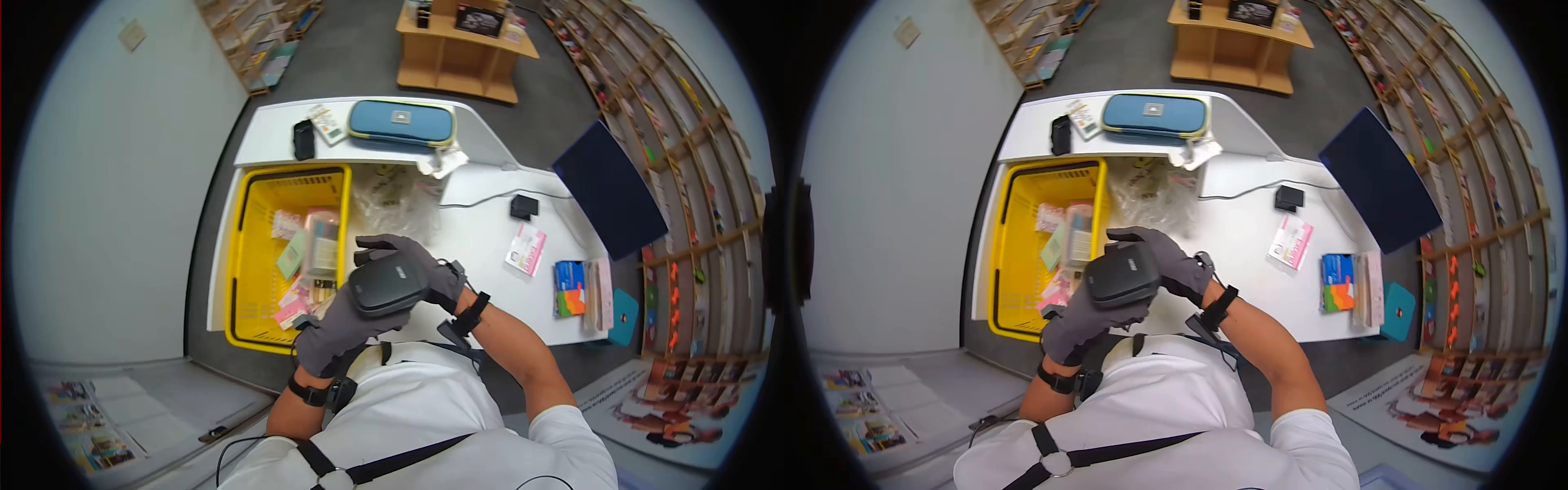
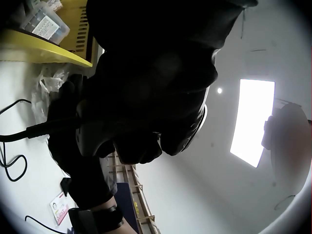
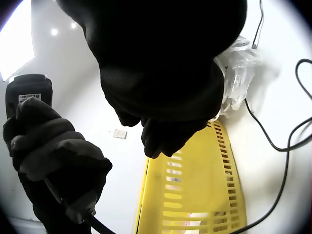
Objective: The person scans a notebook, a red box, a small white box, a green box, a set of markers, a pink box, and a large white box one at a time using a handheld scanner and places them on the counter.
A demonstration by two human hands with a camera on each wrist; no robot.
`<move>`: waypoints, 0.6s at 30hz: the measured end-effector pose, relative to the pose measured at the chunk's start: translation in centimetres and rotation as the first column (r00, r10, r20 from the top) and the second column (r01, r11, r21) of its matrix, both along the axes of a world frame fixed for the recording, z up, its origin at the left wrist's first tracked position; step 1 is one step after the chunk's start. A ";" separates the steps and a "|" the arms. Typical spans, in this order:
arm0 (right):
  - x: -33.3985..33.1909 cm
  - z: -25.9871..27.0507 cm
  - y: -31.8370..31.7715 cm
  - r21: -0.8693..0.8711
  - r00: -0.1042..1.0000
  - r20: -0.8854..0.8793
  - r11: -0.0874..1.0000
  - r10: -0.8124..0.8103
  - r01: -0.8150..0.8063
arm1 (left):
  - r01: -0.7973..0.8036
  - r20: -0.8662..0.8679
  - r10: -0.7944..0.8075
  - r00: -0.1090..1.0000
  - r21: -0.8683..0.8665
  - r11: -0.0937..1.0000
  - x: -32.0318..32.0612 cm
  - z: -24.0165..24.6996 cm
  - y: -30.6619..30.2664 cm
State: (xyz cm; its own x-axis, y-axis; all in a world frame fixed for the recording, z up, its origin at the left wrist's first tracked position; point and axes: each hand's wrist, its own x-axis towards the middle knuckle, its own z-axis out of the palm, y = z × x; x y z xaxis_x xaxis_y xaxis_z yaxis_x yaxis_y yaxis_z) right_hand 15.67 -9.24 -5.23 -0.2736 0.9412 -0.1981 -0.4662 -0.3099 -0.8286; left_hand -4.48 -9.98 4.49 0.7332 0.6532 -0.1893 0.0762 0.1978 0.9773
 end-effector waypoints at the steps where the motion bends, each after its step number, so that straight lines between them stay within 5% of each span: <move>1: 0.8 0.0 -0.6 -0.012 0.999 0.015 0.999 -0.046 0.046 | 0.046 0.015 -0.046 0.999 -0.012 0.999 0.2 -0.4 0.0; 3: 2.1 0.0 -1.6 -0.056 0.979 0.138 0.986 -0.147 0.156 | -0.089 -0.001 0.089 0.996 -0.078 0.993 0.4 -1.2 -0.2; 9: 8.7 -2.3 -6.5 -0.103 0.896 0.222 0.904 -0.385 0.415 | -0.087 -0.042 0.081 0.996 -0.167 0.982 0.8 -2.0 0.3; 13: 13.7 -4.8 -11.5 -0.008 0.639 0.485 0.727 -0.597 0.686 | -0.116 -0.068 0.106 0.992 -0.168 0.979 1.9 -2.5 0.0; 15: 16.3 -6.0 -14.4 0.211 0.300 0.671 0.562 -0.678 0.799 | -0.179 -0.126 0.154 0.980 -0.213 0.961 2.2 -1.4 -0.2; 18: 21.8 -7.0 -19.3 0.516 -0.226 0.827 0.533 -0.515 0.671 | -0.168 -0.115 0.146 0.983 -0.215 0.962 2.4 -2.0 -0.1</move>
State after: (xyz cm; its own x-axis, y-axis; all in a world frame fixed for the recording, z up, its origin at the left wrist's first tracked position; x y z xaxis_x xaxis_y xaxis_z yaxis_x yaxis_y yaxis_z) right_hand 37.45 -28.50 -12.21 0.8331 0.5098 0.2143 0.4826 -0.4809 -0.7320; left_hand -2.07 -10.09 2.49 0.5954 0.6919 -0.4084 0.1185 0.4271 0.8964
